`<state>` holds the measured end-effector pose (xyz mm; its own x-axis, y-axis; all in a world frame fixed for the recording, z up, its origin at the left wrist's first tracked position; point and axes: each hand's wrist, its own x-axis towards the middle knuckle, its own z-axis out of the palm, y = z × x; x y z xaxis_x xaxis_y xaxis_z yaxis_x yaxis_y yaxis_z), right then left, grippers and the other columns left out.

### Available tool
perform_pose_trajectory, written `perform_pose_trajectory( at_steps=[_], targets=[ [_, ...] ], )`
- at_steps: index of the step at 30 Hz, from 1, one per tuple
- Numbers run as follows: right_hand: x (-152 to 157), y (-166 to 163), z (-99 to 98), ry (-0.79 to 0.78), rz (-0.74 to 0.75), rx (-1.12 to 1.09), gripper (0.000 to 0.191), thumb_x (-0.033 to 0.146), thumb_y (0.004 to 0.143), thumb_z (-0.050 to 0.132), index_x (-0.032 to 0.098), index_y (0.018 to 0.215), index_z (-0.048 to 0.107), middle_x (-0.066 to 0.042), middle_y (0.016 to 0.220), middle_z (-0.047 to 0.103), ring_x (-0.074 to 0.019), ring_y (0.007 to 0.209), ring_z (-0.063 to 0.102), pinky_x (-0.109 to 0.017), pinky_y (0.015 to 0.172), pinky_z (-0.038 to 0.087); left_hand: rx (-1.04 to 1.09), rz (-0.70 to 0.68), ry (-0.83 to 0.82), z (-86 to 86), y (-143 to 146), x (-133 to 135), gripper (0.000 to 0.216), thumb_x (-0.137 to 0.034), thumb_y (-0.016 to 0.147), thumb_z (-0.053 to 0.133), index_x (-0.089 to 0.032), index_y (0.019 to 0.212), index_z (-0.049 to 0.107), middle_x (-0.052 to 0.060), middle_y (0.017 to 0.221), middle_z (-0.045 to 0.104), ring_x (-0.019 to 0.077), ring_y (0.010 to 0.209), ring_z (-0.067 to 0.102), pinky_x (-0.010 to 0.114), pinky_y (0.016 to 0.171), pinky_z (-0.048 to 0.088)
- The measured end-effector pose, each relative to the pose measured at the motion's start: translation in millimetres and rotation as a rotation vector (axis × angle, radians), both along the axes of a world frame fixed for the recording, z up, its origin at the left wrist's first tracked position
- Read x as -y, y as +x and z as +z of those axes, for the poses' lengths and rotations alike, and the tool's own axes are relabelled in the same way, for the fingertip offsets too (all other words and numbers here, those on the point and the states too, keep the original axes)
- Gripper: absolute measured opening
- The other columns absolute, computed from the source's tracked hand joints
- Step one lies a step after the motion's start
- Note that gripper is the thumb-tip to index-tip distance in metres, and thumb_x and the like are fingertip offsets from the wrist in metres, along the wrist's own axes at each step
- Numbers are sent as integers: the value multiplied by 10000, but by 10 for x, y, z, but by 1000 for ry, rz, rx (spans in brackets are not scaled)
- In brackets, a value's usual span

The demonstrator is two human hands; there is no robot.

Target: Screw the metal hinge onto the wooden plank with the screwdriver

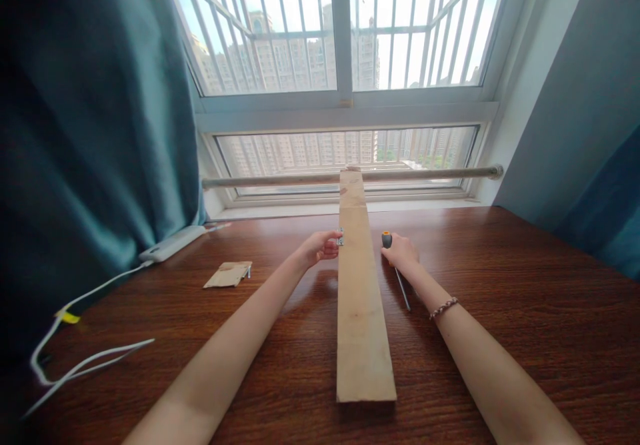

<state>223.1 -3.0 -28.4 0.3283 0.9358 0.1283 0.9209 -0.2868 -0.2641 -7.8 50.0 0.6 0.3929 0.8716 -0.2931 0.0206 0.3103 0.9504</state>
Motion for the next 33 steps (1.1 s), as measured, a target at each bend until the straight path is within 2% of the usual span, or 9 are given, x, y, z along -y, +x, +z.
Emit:
perform_pose_trajectory(
  at_steps=[8, 13, 15, 17, 19, 20, 23, 26, 33],
  targets=[
    [-11, 29, -77, 23, -22, -38, 415, 482, 760, 557, 180, 1029, 649, -134, 936, 692, -284, 909, 646, -328, 713, 475, 25, -1, -6, -17, 1, 13, 247, -369, 579, 723, -153, 659, 634, 32, 536, 636, 134, 482, 575, 263, 545, 466],
    [5, -4, -78, 111, -56, -35, 482, 513, 782, 547, 111, 1031, 641, -188, 958, 649, -311, 891, 633, -375, 719, 481, 64, 28, 36, -73, 17, 0, 255, -379, 572, 727, -151, 630, 628, 29, 531, 629, 134, 481, 570, 268, 542, 466],
    [34, -77, -3, 204, -76, -9, 488, 466, 809, 541, 90, 1117, 595, -218, 1108, 583, -309, 984, 597, -385, 790, 470, 96, 32, 75, -115, 33, -3, 272, -387, 559, 734, -146, 639, 637, 29, 542, 630, 131, 482, 565, 273, 548, 467],
    [71, -203, 112, 403, -15, -21, 423, 379, 841, 519, 104, 1159, 564, -195, 1199, 529, -262, 1034, 570, -352, 859, 448, 140, 37, 131, -167, 56, -3, 294, -404, 542, 742, -143, 629, 637, 28, 555, 626, 122, 486, 555, 268, 550, 460],
    [101, -372, 244, 597, 147, -121, 300, 314, 852, 504, 136, 1067, 615, -125, 1110, 584, -191, 906, 602, -292, 823, 458, 192, 44, 189, -221, 87, 1, 324, -431, 528, 747, -141, 618, 634, 28, 576, 624, 114, 503, 548, 259, 551, 449],
    [110, -464, 306, 636, 238, -194, 252, 304, 848, 506, 149, 988, 647, -90, 1022, 620, -162, 801, 609, -270, 769, 468, 216, 49, 214, -245, 103, 3, 338, -444, 523, 748, -139, 617, 634, 27, 589, 623, 111, 514, 546, 256, 552, 445],
    [87, -708, 454, 523, 366, -337, 216, 321, 820, 544, 181, 854, 704, -38, 880, 665, -138, 701, 608, -243, 697, 463, 266, 69, 269, -296, 140, 8, 363, -467, 526, 744, -136, 632, 642, 18, 604, 608, 108, 535, 537, 258, 562, 446],
    [-8, -827, 541, 434, 347, -339, 186, 295, 769, 600, 188, 843, 733, -48, 888, 695, -170, 818, 629, -246, 748, 451, 278, 90, 303, -316, 150, 3, 356, -469, 542, 742, -137, 612, 635, 4, 571, 571, 102, 526, 512, 256, 552, 442],
    [-190, -806, 563, 330, 334, -362, 179, 252, 734, 613, 229, 851, 748, -13, 849, 724, -169, 828, 643, -236, 721, 453, 265, 101, 326, -325, 139, -14, 371, -479, 532, 756, -135, 597, 634, 1, 563, 547, 104, 534, 496, 265, 557, 446]
  ],
)
